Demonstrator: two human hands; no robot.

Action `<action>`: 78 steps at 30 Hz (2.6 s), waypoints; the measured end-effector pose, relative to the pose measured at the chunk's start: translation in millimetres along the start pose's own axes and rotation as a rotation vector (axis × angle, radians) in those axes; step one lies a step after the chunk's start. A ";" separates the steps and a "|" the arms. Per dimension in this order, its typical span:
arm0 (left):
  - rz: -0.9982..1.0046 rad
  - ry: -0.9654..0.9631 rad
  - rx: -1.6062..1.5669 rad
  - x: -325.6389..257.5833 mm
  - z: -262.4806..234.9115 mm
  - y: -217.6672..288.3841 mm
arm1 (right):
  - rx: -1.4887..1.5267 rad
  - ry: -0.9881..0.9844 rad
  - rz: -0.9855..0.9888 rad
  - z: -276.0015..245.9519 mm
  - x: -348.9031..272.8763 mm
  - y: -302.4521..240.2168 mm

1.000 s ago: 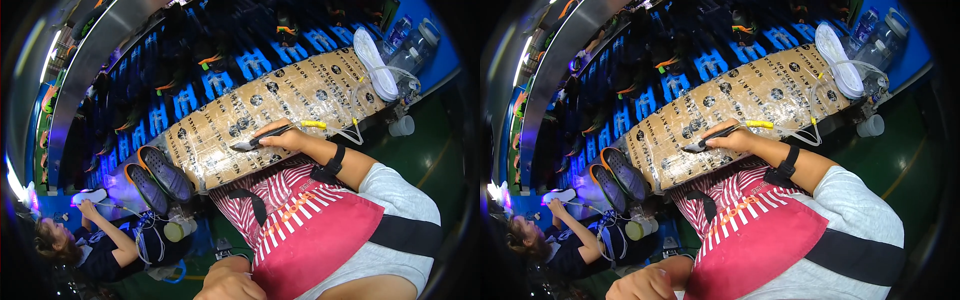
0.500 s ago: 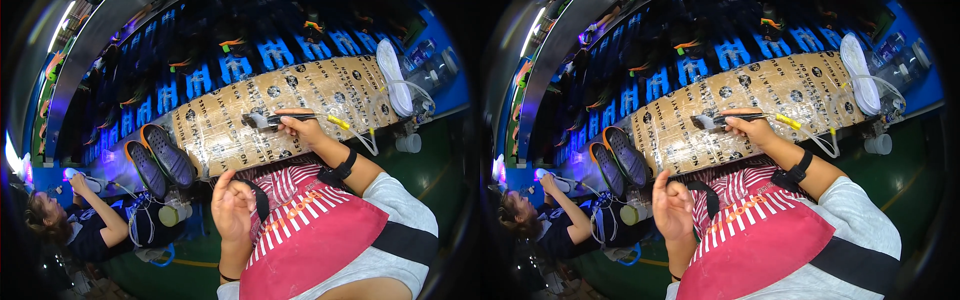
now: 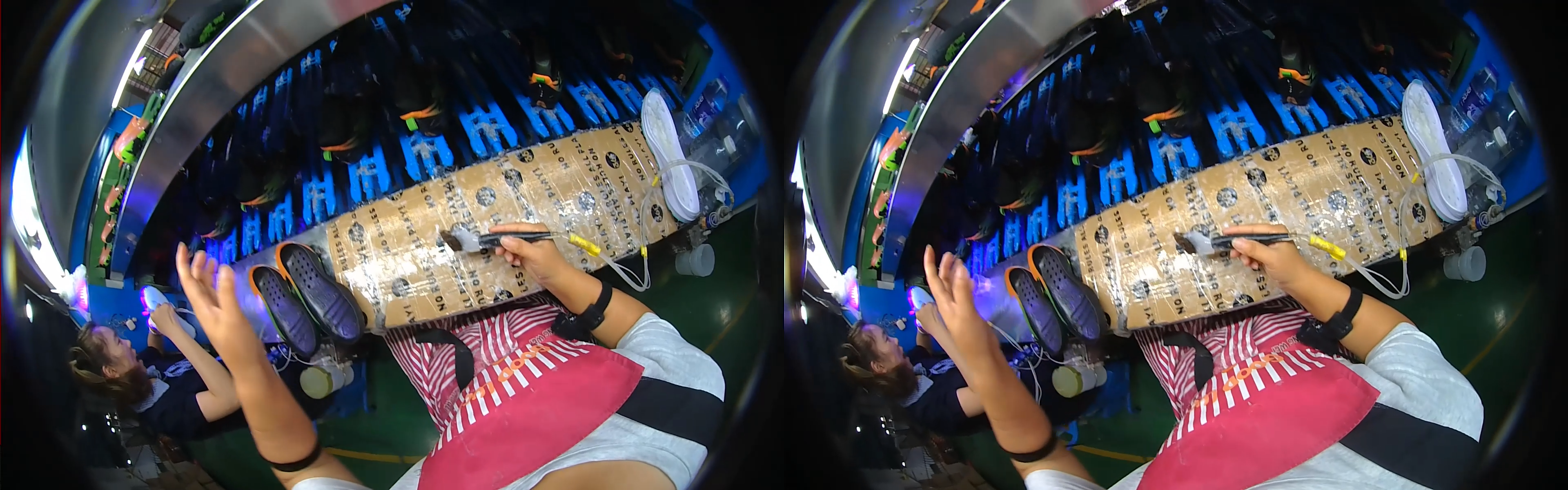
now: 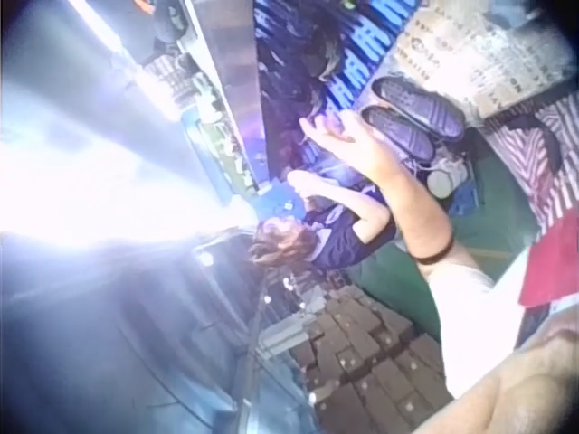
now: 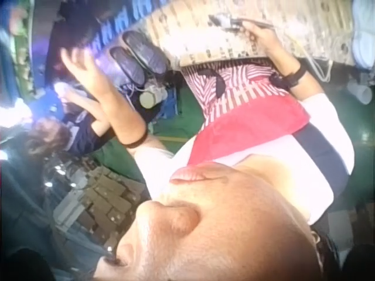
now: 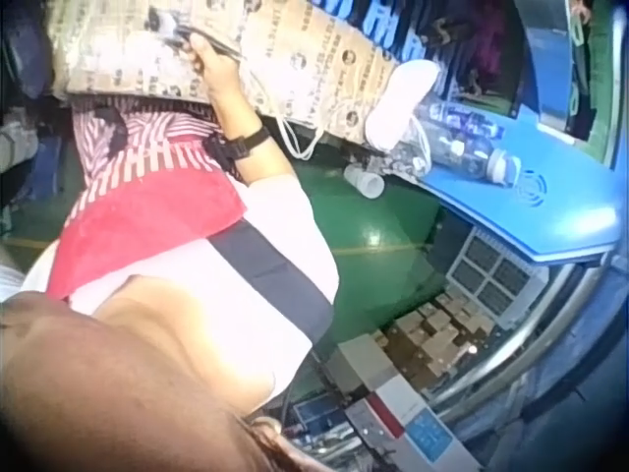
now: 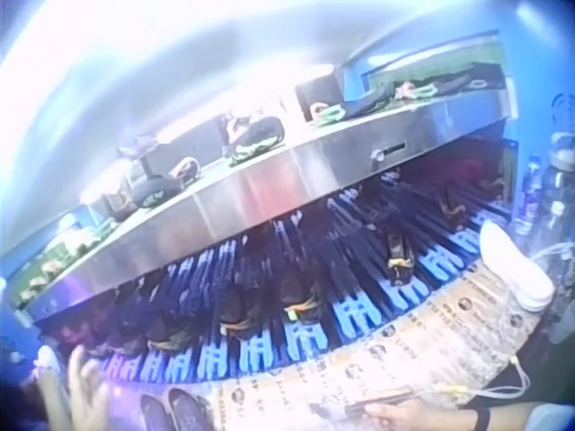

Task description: Applying a coating or finish to the edges and bottom of shoe soles using a specialized handheld brush tool.

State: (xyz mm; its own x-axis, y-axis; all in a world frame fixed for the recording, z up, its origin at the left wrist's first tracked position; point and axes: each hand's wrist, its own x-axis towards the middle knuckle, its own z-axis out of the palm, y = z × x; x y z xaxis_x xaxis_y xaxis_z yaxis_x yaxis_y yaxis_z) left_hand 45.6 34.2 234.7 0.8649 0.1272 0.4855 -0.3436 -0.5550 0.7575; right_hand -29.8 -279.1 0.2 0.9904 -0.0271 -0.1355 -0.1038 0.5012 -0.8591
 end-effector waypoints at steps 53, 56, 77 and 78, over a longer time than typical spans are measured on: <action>-0.614 -0.389 -0.660 -212.8 65.4 -21.4 | -0.202 0.148 -0.284 -4.3 -26.1 -41.7; -0.863 -0.215 -1.013 -201.7 72.2 -0.9 | -0.225 0.125 -0.240 -8.0 -32.2 -33.0; -1.117 -0.390 -1.600 -208.6 140.2 -47.4 | -0.245 0.031 -0.298 20.2 -53.8 -87.9; -1.123 -0.398 -1.635 -207.9 139.9 -47.1 | -0.301 -0.024 -0.346 25.1 -54.4 -90.8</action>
State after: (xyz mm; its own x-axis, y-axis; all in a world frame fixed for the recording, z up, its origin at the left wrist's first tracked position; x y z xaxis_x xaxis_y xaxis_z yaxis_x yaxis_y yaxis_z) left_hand -66.9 -81.0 37.0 0.8271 -0.4617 -0.3204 0.5525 0.7725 0.3131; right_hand -72.0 -301.4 98.0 0.9730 -0.1270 0.1929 0.2149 0.1921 -0.9576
